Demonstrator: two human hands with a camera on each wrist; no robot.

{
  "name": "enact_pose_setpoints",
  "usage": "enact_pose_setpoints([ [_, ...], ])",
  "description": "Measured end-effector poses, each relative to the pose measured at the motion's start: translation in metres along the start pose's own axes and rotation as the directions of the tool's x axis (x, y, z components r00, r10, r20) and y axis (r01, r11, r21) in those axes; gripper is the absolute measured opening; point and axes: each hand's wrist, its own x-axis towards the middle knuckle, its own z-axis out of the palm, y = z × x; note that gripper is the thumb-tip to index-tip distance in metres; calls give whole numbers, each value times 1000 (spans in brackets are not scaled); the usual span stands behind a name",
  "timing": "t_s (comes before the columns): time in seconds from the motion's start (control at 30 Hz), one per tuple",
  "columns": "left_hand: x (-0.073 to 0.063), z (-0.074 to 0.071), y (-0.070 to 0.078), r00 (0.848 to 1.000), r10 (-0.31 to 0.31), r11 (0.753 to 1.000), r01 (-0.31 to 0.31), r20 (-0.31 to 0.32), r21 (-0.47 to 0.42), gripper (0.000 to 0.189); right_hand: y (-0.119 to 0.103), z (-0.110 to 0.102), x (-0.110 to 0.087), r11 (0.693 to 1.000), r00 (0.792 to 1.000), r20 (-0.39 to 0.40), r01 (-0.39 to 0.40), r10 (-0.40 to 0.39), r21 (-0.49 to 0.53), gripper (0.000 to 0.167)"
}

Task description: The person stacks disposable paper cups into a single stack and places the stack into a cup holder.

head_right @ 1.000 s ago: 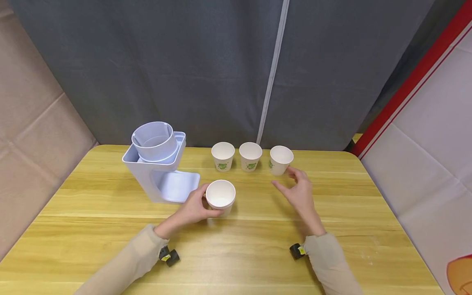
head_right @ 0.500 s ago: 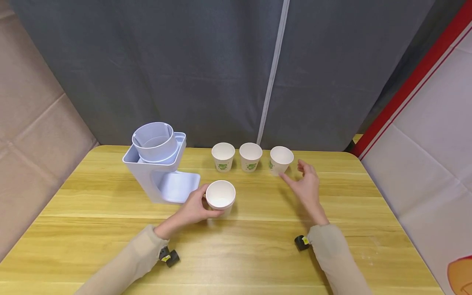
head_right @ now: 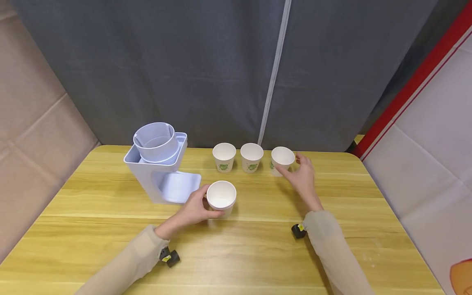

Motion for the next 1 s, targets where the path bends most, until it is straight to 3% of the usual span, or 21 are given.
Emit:
enact_pose_setpoints([
  [0.47, 0, 0, 0, 1000, -3, 1000, 3, 3, 8, 70, -8, 7, 17, 997, 998, 41, -40, 43, -73, 80],
  [1.0, 1, 0, 0, 1000, 1, 1000, -1, 9, -2, 71, -7, 13, 21, 991, 996, 44, -74, 79, -109, 81],
])
